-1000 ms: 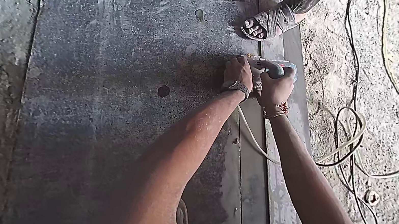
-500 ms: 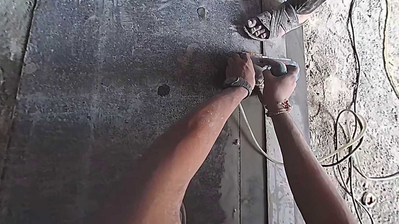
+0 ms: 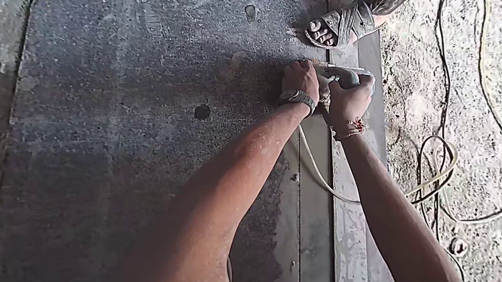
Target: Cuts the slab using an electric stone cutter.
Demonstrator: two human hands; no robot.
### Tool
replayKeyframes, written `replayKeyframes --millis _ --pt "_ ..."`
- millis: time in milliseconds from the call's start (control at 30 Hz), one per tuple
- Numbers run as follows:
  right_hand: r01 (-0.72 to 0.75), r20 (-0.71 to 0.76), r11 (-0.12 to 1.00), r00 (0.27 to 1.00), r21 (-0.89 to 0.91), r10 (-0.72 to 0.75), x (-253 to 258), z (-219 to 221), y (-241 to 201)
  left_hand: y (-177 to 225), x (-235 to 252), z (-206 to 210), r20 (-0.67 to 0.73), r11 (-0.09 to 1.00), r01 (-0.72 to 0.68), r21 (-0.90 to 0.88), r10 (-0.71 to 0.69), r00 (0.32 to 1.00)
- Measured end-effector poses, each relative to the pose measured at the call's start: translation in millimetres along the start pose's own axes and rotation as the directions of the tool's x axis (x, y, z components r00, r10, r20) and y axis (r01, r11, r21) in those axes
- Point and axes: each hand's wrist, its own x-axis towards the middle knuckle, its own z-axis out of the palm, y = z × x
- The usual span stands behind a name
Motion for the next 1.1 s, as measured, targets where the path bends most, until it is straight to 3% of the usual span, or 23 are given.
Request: replayKeyframes --millis 1100 --pt "0.046 -0.024 0.999 0.999 0.004 -0.046 20.4 9.9 -13.2 2.0 21.2 -11.1 0.008 1.0 0.004 -0.009 -0.004 1.0"
